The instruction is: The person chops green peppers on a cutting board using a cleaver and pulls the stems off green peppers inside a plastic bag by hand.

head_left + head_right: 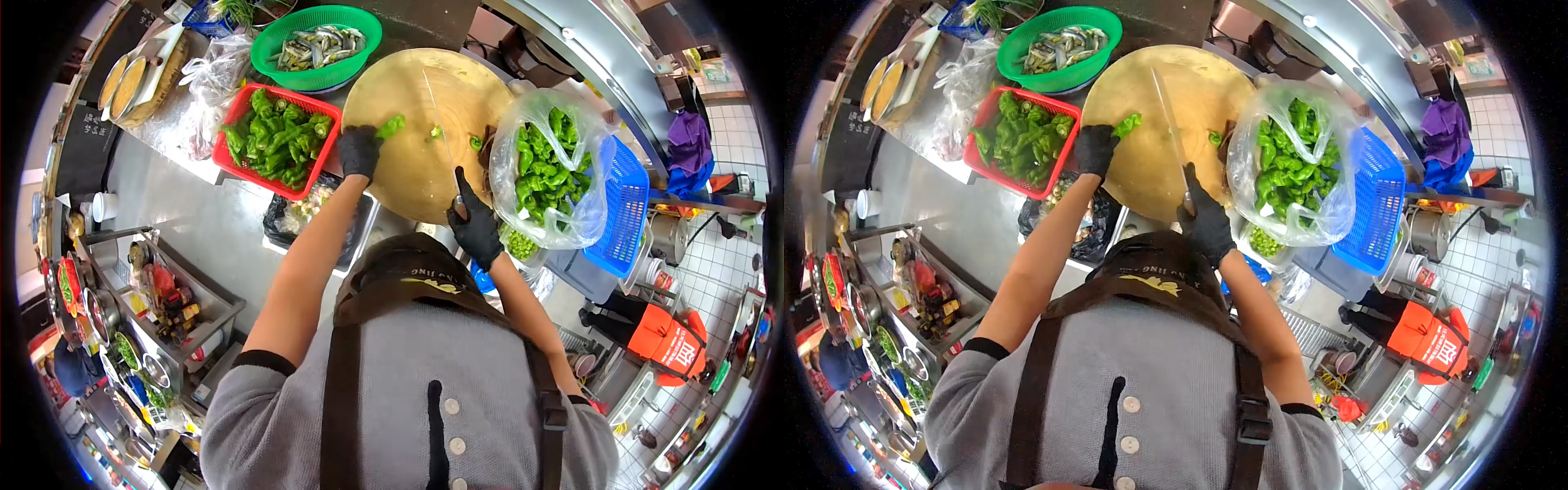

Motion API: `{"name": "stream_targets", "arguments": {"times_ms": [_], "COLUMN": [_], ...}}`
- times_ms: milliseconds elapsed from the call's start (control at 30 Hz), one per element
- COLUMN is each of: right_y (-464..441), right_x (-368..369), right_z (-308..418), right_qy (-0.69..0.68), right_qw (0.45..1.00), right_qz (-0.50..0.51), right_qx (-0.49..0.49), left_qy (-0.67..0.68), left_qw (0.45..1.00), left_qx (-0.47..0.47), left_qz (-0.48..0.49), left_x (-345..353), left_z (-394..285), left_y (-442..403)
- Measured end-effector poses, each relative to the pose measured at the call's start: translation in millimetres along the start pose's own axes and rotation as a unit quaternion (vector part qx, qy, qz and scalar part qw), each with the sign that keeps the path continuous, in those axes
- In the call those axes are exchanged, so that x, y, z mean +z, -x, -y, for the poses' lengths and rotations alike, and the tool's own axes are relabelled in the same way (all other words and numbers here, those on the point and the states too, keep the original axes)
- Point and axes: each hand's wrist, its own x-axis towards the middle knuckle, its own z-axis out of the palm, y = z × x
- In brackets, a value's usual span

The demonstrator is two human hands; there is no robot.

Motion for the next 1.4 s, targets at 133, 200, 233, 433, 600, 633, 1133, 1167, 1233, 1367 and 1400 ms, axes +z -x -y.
{"name": "stream_targets", "arguments": {"times_ms": [133,200,233,433,600,633,1133,1167,1233,1367,1400], "right_y": [0,0,-2,5,21,28,63,65,72,91,93], "right_x": [21,58,85,76,126,122,50,48,43,30,25], "right_z": [20,7,-16,19,-21,-13,6,5,6,-20,-18], "right_qy": [0.107,0.150,0.200,0.229,0.273,0.259,0.052,0.029,-0.008,0.015,-0.019], "right_qw": [0.992,0.989,0.978,0.971,0.957,0.964,0.986,0.986,0.987,0.986,0.987], "right_qz": [-0.019,0.005,0.048,-0.051,0.098,0.062,-0.158,-0.159,-0.135,-0.087,-0.123], "right_qx": [-0.060,0.006,0.026,-0.035,-0.003,-0.021,0.025,0.034,0.091,0.139,0.099], "left_qy": [0.204,0.173,0.170,0.200,0.243,0.238,-0.023,-0.016,0.012,-0.037,-0.169], "left_qw": [0.961,0.960,0.958,0.938,0.933,0.934,0.996,0.994,0.992,0.983,0.984], "left_qx": [-0.105,-0.147,-0.171,-0.274,-0.242,-0.244,0.042,0.061,0.115,0.144,0.060], "left_qz": [-0.155,-0.165,-0.155,-0.071,-0.110,-0.102,0.082,0.093,-0.053,-0.107,0.011], "left_x": [-25,-43,-62,-113,-120,-122,-15,-24,-30,-126,-144], "left_z": [24,48,46,66,79,81,-6,1,52,122,124], "left_y": [33,59,74,120,134,133,3,8,15,-8,-18]}}
